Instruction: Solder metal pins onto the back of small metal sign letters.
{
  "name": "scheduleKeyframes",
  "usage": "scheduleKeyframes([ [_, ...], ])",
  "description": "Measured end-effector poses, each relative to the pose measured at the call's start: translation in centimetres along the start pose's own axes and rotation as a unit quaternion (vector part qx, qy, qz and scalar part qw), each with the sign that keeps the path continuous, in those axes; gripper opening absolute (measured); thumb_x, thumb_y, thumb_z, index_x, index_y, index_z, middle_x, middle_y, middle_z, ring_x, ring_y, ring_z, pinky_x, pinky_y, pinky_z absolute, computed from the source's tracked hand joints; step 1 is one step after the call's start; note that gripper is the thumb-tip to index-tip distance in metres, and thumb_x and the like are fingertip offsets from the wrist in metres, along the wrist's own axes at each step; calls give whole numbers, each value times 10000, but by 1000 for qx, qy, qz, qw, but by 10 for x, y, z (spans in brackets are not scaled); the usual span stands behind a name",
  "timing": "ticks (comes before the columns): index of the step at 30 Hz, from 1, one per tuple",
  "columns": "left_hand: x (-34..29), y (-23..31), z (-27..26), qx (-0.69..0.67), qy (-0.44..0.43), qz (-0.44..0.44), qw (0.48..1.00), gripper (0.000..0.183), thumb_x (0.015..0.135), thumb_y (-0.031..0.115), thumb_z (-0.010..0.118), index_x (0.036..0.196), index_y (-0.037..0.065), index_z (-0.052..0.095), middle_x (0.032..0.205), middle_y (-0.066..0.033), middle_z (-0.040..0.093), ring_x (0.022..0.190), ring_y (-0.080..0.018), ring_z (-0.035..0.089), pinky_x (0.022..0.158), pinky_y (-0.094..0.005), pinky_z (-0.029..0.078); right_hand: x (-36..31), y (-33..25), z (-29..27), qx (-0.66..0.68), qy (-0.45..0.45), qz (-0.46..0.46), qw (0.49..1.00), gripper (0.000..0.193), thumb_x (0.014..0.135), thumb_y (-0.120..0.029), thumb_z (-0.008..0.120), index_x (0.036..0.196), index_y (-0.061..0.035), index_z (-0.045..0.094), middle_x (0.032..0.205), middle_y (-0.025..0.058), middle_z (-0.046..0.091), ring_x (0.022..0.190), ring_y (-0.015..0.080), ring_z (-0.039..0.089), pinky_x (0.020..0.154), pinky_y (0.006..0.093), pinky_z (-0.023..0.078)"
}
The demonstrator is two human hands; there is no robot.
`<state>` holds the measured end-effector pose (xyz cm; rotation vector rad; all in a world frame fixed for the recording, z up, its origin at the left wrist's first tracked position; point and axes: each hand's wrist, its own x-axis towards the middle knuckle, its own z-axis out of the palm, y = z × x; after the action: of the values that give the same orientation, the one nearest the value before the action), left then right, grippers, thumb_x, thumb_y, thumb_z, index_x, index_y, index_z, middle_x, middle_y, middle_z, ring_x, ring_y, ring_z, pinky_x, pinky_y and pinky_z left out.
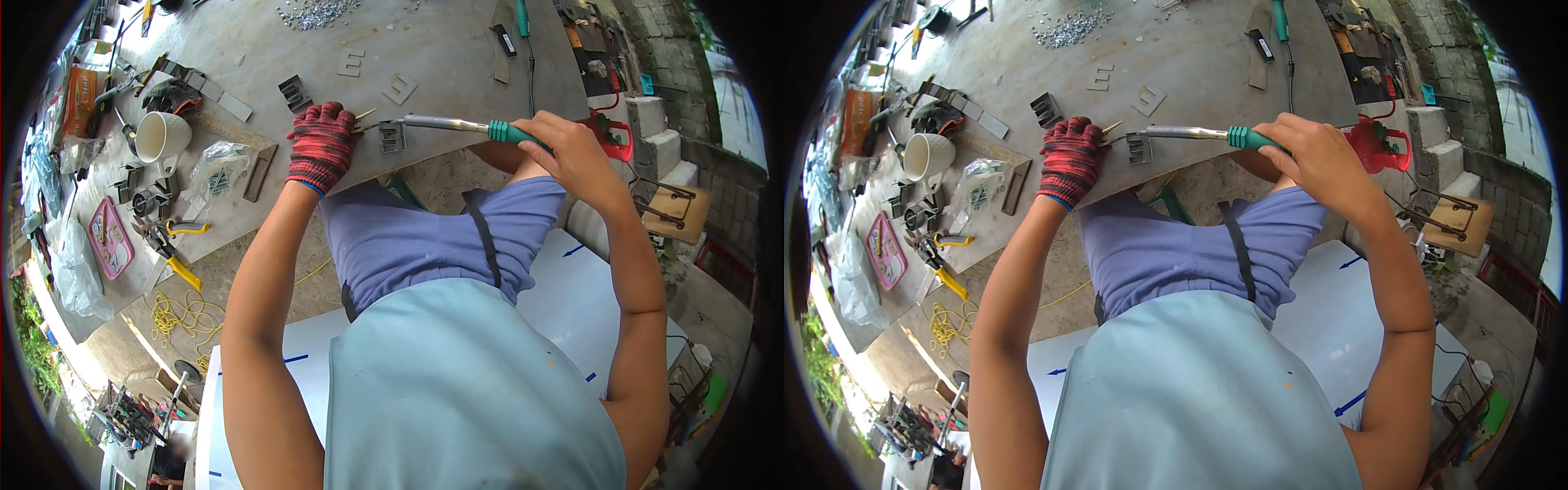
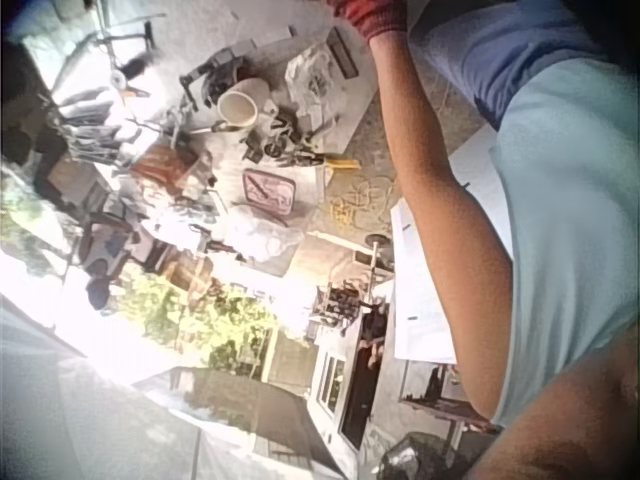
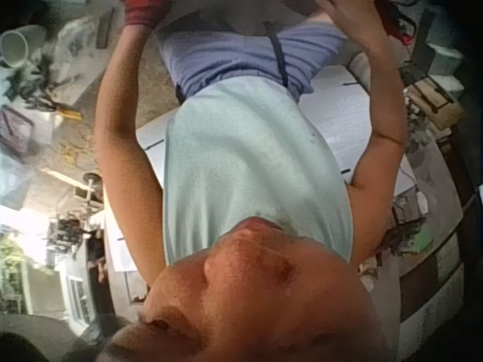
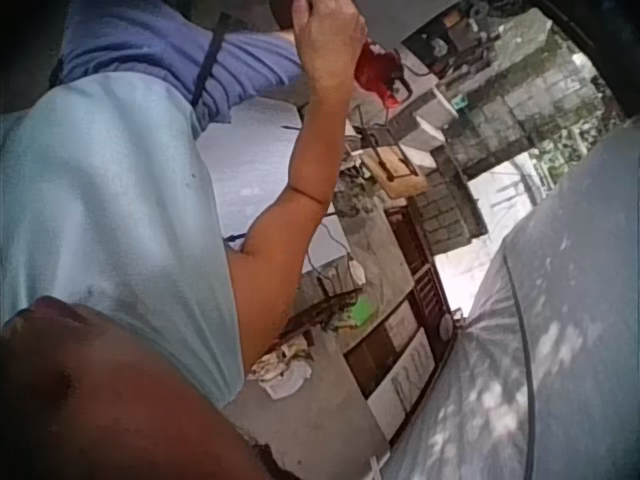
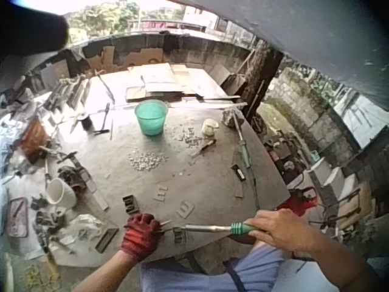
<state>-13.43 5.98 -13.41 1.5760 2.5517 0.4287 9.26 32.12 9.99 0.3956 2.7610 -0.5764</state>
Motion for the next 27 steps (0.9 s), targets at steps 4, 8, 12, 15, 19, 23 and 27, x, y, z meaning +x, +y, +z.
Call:
scheduleKeyframes([
  [4, 0, 2, -4, 5, 3, 2, 1000, 311, 882, 346, 719, 1114, 145, 670, 1219, -103, 623, 1155, -347, 571, 972, -552, 433, 0, -5, 12, -46, 14, -21, 999, 249, 968, -198, 675, 1198, -104, 692, 975, 102, 632, 857, 363, 664, 756, 465, 527],
  [8, 1, 4, -5, -1, -24, -12, 1000, 326, 869, 339, 737, 1122, 144, 674, 1236, -100, 625, 1170, -345, 566, 984, -544, 425, -3, -9, 21, -80, 36, -20, 996, 259, 958, -187, 685, 1205, -111, 683, 963, 95, 609, 835, 349, 669, 732, 469, 529],
  [12, 2, 4, -5, -1, -39, -24, 999, 351, 846, 325, 765, 1130, 139, 678, 1251, -96, 625, 1182, -344, 557, 1003, -533, 411, -3, -13, 23, -77, 32, -12, 996, 260, 958, -177, 685, 1209, -112, 679, 960, 92, 603, 821, 345, 669, 718, 460, 531],
  [15, 1, 4, -7, 2, -25, -18, 1000, 351, 848, 325, 762, 1133, 139, 678, 1252, -96, 625, 1178, -345, 559, 1002, -530, 413, -3, -14, 24, -83, 33, -15, 996, 255, 959, -175, 684, 1206, -110, 680, 960, 90, 603, 816, 342, 668, 713, 455, 532],
  [19, 1, 2, -4, -2, -31, -16, 999, 349, 850, 327, 759, 1135, 143, 677, 1263, -96, 620, 1183, -342, 557, 1003, -528, 415, -2, -13, 27, -73, 34, -15, 997, 256, 958, -173, 685, 1206, -108, 678, 959, 90, 602, 810, 341, 666, 712, 453, 531],
  [23, 1, 1, -4, 13, -16, 4, 1000, 293, 904, 350, 685, 1119, 150, 674, 1221, -103, 625, 1165, -340, 575, 923, -563, 464, -1, -11, 28, -71, 32, -16, 997, 261, 957, -173, 687, 1209, -108, 676, 959, 92, 601, 806, 341, 664, 707, 452, 528],
  [27, 1, 2, -4, 27, -21, -2, 999, 290, 899, 352, 688, 1108, 151, 674, 1211, -101, 624, 1162, -338, 574, 883, -571, 477, 0, -10, 31, -73, 36, -22, 996, 265, 954, -175, 691, 1211, -111, 675, 956, 91, 599, 802, 336, 664, 702, 447, 527],
])
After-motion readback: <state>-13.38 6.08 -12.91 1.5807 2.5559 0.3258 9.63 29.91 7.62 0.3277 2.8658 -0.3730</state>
